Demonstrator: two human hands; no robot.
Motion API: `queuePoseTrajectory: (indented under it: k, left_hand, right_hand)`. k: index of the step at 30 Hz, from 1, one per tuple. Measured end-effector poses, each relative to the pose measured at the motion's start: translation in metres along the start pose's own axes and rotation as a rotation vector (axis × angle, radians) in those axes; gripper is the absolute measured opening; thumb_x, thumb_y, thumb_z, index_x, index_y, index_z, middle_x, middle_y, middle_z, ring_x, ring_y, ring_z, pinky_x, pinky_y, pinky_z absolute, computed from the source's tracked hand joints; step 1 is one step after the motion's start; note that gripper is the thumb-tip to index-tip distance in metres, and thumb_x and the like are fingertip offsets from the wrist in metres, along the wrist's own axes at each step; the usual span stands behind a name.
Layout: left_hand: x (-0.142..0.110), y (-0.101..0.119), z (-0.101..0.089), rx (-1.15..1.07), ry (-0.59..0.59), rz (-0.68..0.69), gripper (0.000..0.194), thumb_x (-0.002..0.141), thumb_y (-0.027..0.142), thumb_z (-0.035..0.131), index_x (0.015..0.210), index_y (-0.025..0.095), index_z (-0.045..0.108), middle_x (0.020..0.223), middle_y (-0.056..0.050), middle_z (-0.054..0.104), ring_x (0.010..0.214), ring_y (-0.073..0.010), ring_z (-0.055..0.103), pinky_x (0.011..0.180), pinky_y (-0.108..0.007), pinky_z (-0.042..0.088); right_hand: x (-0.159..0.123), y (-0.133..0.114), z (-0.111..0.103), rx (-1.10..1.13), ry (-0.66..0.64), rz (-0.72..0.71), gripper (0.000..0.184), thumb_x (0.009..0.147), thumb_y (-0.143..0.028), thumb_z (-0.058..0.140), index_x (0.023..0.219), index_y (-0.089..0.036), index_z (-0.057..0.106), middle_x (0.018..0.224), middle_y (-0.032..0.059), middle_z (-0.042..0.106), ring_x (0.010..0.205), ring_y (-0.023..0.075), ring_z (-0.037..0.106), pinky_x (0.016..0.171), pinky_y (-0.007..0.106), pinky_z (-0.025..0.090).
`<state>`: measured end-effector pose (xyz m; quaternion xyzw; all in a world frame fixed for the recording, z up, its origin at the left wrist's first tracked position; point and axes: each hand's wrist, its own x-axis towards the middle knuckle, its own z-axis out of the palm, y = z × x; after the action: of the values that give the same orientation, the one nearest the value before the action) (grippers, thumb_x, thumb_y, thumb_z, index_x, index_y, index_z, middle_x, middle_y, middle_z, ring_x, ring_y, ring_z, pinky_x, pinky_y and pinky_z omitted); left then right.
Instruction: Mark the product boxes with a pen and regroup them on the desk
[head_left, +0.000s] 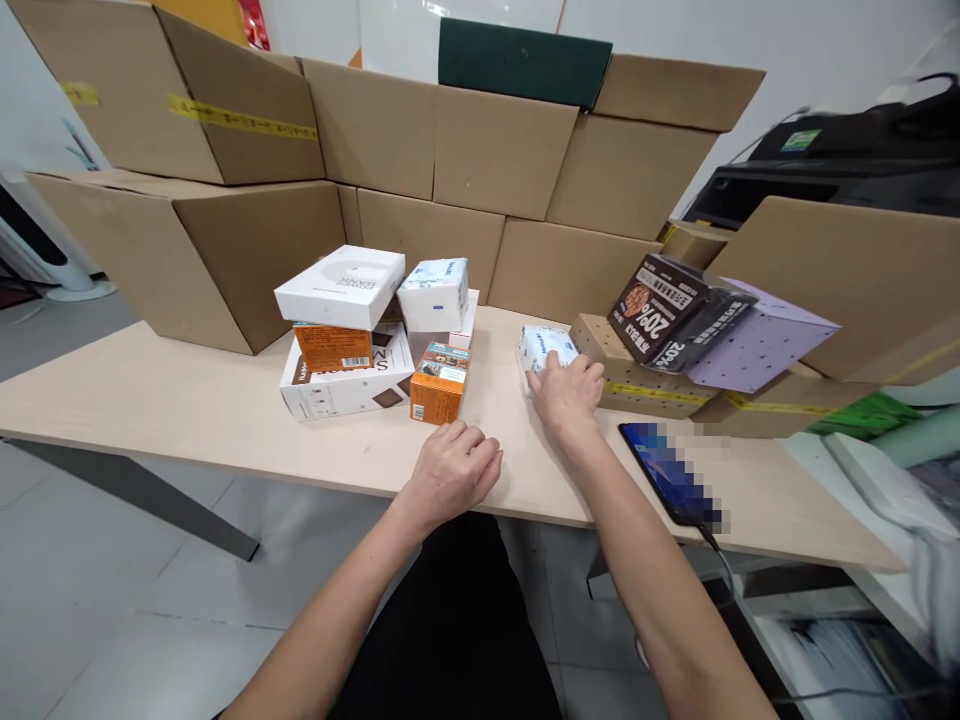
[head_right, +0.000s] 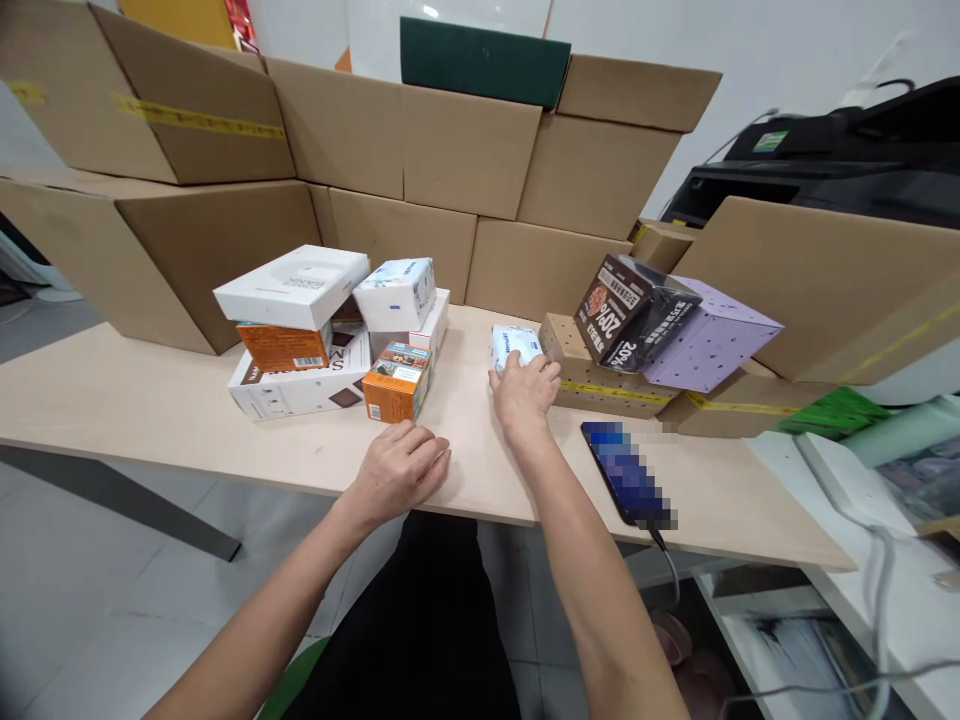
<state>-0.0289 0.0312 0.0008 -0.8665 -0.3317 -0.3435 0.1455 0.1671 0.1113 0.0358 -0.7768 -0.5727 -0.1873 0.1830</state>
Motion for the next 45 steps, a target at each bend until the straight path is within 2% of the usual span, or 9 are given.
queuePoseTrajectory:
  k: [13, 17, 20, 23, 25, 31, 35, 40, 45]
  left_hand:
    - [0.000, 0.001, 0.000, -0.025, -0.060, 0.013, 0.026, 0.095, 0.027, 0.049, 0.076, 0.018, 0.065, 0.072, -0.006, 0.062, 0.071, -0.0199, 0.057, 0.067, -0.033, 0.042]
    - [-0.001, 0.000, -0.001, -0.106, 0.092, -0.029, 0.015, 0.091, 0.024, 0.054, 0.081, 0.018, 0.064, 0.073, -0.005, 0.064, 0.069, -0.0185, 0.058, 0.065, -0.032, 0.046]
    - [-0.007, -0.001, -0.003, -0.281, 0.339, -0.096, 0.008, 0.088, 0.019, 0.056, 0.095, 0.018, 0.061, 0.082, -0.005, 0.065, 0.074, -0.0166, 0.061, 0.066, -0.028, 0.049]
    - [-0.014, -0.003, -0.005, -0.412, 0.568, -0.170, 0.012, 0.088, 0.020, 0.056, 0.100, 0.019, 0.055, 0.087, -0.004, 0.060, 0.068, -0.0131, 0.055, 0.059, -0.025, 0.047]
    - [-0.016, -0.003, -0.006, -0.452, 0.583, -0.240, 0.009, 0.090, 0.024, 0.053, 0.097, 0.019, 0.054, 0.085, -0.002, 0.057, 0.063, -0.0113, 0.050, 0.056, -0.024, 0.044]
    - [-0.003, 0.004, -0.008, -0.501, 0.165, -0.502, 0.030, 0.099, 0.041, 0.041, 0.105, 0.017, 0.059, 0.087, -0.003, 0.065, 0.064, -0.0130, 0.058, 0.067, -0.028, 0.046]
    - [0.011, 0.014, -0.008, -0.537, 0.005, -0.657, 0.041, 0.099, 0.049, 0.037, 0.116, 0.020, 0.060, 0.097, -0.005, 0.071, 0.075, -0.0179, 0.065, 0.075, -0.032, 0.046]
    - [0.018, 0.020, -0.005, -0.531, -0.062, -0.761, 0.038, 0.093, 0.048, 0.050, 0.117, 0.021, 0.061, 0.095, -0.004, 0.071, 0.071, -0.0181, 0.064, 0.073, -0.033, 0.045]
    - [0.016, 0.018, -0.005, -0.562, -0.045, -0.743, 0.033, 0.092, 0.041, 0.051, 0.115, 0.021, 0.062, 0.092, -0.002, 0.069, 0.070, -0.0165, 0.062, 0.071, -0.031, 0.045]
  right_hand:
    - [0.012, 0.014, 0.005, 0.397, 0.145, -0.142, 0.035, 0.088, -0.033, 0.059, 0.118, -0.019, 0.071, 0.122, 0.0148, 0.043, 0.115, 0.0295, 0.042, 0.100, 0.045, 0.040]
    - [-0.016, 0.028, -0.032, 0.621, 0.468, -0.248, 0.029, 0.085, -0.035, 0.064, 0.108, -0.021, 0.073, 0.112, 0.0105, 0.049, 0.107, 0.0255, 0.052, 0.097, 0.045, 0.046]
    - [-0.055, 0.050, -0.053, 0.778, 0.519, -0.314, 0.029, 0.082, -0.026, 0.069, 0.111, -0.027, 0.072, 0.110, 0.0076, 0.054, 0.104, 0.0232, 0.057, 0.095, 0.043, 0.049]
    - [-0.092, 0.075, -0.055, 0.938, 0.372, -0.441, 0.039, 0.080, -0.018, 0.070, 0.116, -0.032, 0.070, 0.116, 0.0069, 0.055, 0.111, 0.0239, 0.057, 0.097, 0.044, 0.050]
    - [-0.108, 0.088, -0.049, 0.995, 0.217, -0.517, 0.043, 0.081, -0.014, 0.068, 0.120, -0.034, 0.068, 0.123, 0.0071, 0.054, 0.120, 0.0255, 0.055, 0.102, 0.047, 0.048]
    - [-0.115, 0.102, -0.042, 0.909, 0.004, -0.489, 0.042, 0.087, -0.018, 0.062, 0.126, -0.034, 0.067, 0.151, 0.0068, 0.044, 0.142, 0.0287, 0.040, 0.116, 0.055, 0.034]
    - [-0.103, 0.106, -0.037, 1.061, -0.162, -0.439, 0.039, 0.090, -0.025, 0.059, 0.127, -0.034, 0.066, 0.158, 0.0035, 0.040, 0.150, 0.0284, 0.028, 0.119, 0.055, 0.028]
    - [-0.080, 0.121, -0.025, 1.058, -0.062, 0.010, 0.039, 0.090, -0.041, 0.054, 0.122, -0.021, 0.067, 0.129, 0.0121, 0.065, 0.109, 0.0242, 0.064, 0.093, 0.041, 0.051]
    - [-0.065, 0.121, -0.031, 0.549, -0.439, -0.102, 0.032, 0.082, -0.029, 0.057, 0.108, -0.016, 0.072, 0.094, 0.0088, 0.073, 0.081, 0.0198, 0.064, 0.072, 0.029, 0.045]
